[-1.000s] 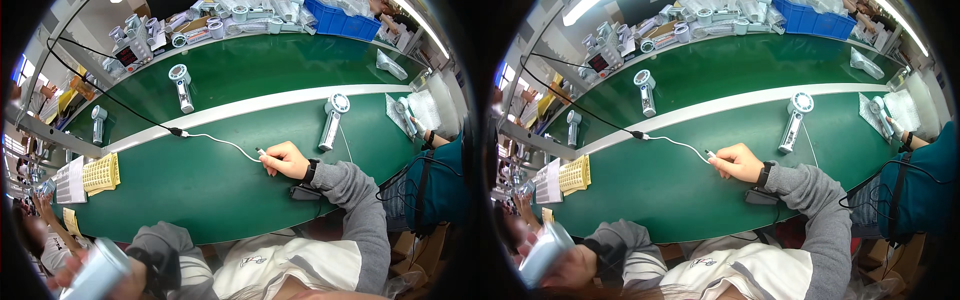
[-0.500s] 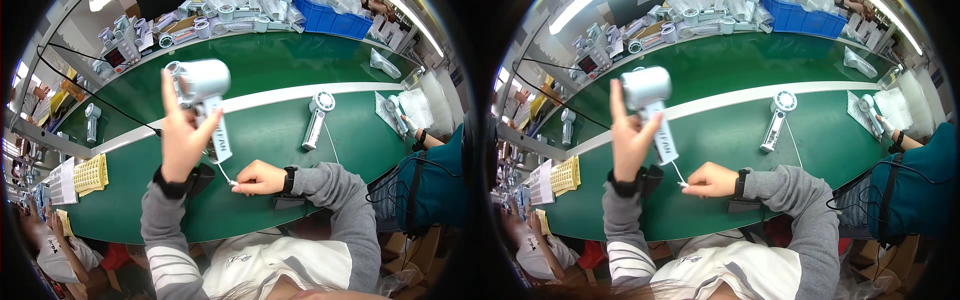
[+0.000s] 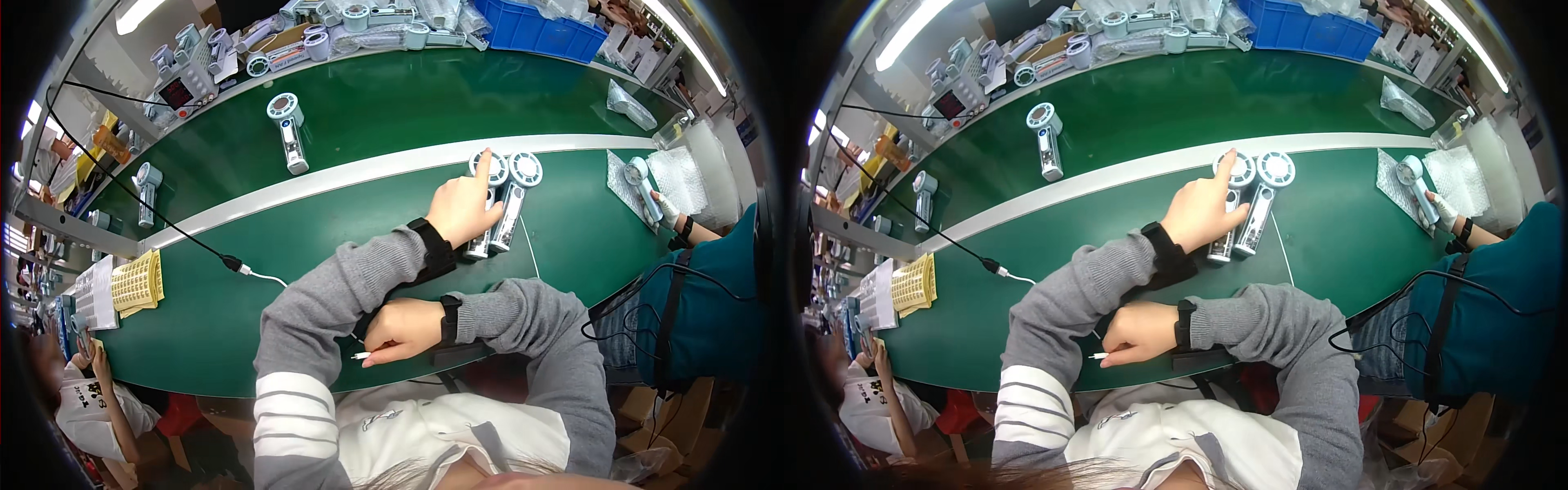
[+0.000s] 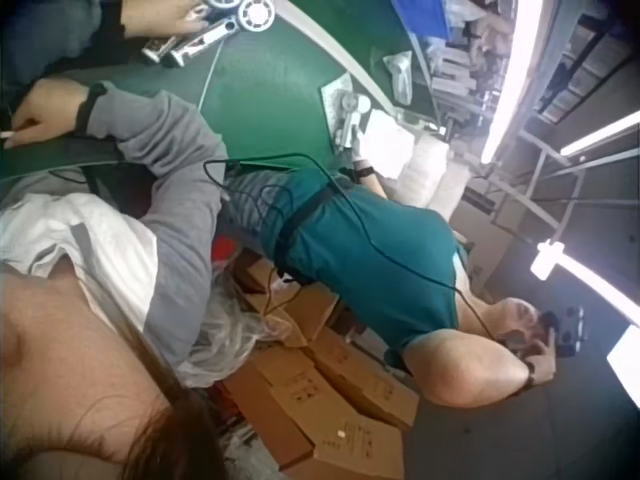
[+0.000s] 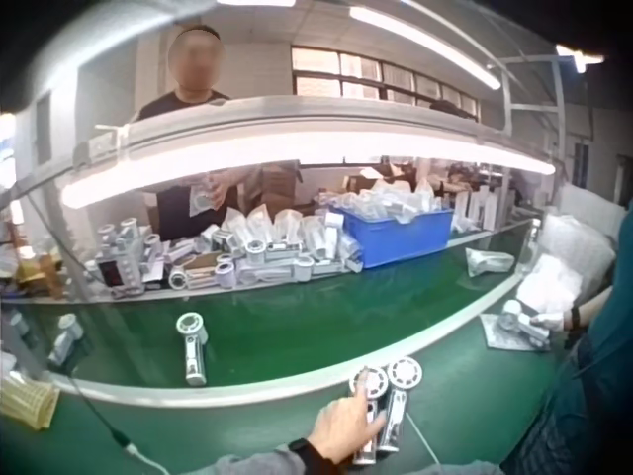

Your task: Testing the charging functionality and cleaning portable handheld fans on an electronics production line.

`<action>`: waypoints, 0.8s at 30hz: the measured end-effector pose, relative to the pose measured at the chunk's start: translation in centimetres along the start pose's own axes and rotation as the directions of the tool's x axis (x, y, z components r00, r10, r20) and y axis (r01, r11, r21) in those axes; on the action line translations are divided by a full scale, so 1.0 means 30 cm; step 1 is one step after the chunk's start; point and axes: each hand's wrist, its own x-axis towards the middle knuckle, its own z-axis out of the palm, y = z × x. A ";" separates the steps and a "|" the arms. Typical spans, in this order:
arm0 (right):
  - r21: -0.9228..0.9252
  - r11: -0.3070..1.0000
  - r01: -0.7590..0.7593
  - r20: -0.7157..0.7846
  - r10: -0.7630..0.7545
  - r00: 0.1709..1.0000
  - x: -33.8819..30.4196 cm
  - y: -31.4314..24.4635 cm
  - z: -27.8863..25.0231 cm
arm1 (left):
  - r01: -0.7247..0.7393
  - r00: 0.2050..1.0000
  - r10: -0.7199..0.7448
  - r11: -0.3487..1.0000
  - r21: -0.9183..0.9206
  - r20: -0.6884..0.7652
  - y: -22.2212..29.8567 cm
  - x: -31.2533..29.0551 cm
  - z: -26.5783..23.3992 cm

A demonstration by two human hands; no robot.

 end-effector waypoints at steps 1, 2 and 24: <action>0.005 1.000 -0.012 -0.005 0.012 1.000 0.000 -0.003 0.002 | 0.003 1.000 -0.003 1.000 -0.009 0.014 0.009 0.009 0.014; 0.001 0.999 -0.041 0.017 0.041 0.999 0.001 -0.004 0.004 | -0.019 1.000 0.019 0.997 -0.078 -0.007 0.014 0.015 0.026; 0.330 0.928 -0.171 -0.204 0.247 0.947 0.000 0.000 -0.070 | 0.282 0.781 -0.615 0.501 -0.818 -0.107 -0.611 -0.003 -0.428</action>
